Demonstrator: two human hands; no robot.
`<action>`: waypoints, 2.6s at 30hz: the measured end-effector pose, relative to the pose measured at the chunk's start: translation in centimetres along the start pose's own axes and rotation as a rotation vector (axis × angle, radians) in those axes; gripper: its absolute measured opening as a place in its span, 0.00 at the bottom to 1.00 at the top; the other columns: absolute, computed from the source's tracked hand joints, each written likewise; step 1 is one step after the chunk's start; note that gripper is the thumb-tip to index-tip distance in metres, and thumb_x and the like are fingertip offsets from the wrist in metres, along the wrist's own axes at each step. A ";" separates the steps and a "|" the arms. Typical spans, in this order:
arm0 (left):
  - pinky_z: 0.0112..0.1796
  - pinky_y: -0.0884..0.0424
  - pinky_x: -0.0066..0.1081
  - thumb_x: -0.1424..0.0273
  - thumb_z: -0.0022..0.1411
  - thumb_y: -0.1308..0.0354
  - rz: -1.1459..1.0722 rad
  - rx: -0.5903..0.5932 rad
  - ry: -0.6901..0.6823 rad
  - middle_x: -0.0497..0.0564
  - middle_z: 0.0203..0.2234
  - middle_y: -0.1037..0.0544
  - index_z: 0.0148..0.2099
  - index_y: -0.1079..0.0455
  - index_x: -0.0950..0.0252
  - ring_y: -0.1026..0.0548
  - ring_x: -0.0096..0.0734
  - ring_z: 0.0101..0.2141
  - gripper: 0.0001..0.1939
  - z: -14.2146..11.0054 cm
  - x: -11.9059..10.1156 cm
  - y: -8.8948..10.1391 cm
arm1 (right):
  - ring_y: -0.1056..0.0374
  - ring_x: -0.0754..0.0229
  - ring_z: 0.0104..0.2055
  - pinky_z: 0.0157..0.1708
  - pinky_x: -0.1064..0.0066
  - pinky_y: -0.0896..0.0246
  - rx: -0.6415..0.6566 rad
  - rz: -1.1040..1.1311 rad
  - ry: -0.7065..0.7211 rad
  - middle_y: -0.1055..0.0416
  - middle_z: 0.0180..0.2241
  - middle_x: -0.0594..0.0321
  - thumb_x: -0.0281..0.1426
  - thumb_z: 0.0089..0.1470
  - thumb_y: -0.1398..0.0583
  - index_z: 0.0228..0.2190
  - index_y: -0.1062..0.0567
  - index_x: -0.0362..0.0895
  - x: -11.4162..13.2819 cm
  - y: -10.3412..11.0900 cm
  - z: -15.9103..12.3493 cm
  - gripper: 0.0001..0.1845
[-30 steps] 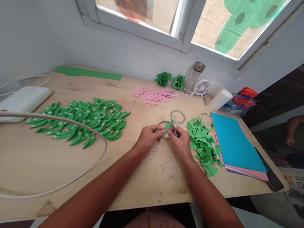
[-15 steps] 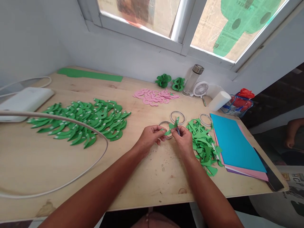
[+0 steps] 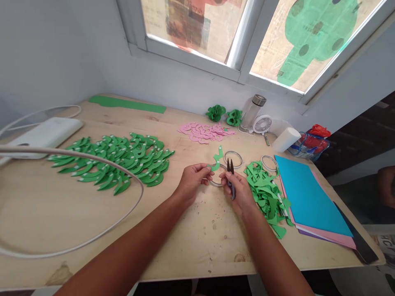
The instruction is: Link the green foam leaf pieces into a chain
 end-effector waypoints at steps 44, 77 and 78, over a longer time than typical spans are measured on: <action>0.29 0.33 0.28 0.70 0.40 0.34 -0.011 -0.006 -0.184 0.47 0.20 0.25 0.32 0.26 0.69 0.30 0.25 0.22 0.13 0.6 -0.7 0.5 | 0.32 0.60 0.30 0.26 0.72 0.50 -0.176 -1.370 0.512 0.26 0.30 0.63 0.33 0.50 0.44 0.34 0.28 0.46 0.2 -0.5 -1.4 0.08; 0.31 0.31 0.27 0.77 0.44 0.36 -0.287 0.134 0.112 0.54 0.24 0.23 0.30 0.28 0.71 0.27 0.25 0.24 0.08 0.2 0.7 0.1 | 0.36 0.60 0.31 0.32 0.71 0.42 -0.186 -0.911 0.648 0.30 0.29 0.61 0.28 0.49 0.45 0.33 0.26 0.43 1.6 -0.5 -1.4 0.09; 0.31 0.30 0.27 0.76 0.44 0.36 -0.292 0.145 0.120 0.54 0.24 0.23 0.30 0.28 0.71 0.27 0.25 0.24 0.07 0.2 0.8 0.0 | 0.36 0.60 0.31 0.32 0.71 0.42 -0.185 -0.908 0.650 0.30 0.29 0.61 0.28 0.49 0.45 0.33 0.26 0.43 1.6 -0.6 -1.4 0.09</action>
Point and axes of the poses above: each hand's wrist, its own z-axis towards the middle knuckle, its own y-axis out of the back of the hand, x = y × z, the point moved 2 cm from there along z, towards the middle knuckle
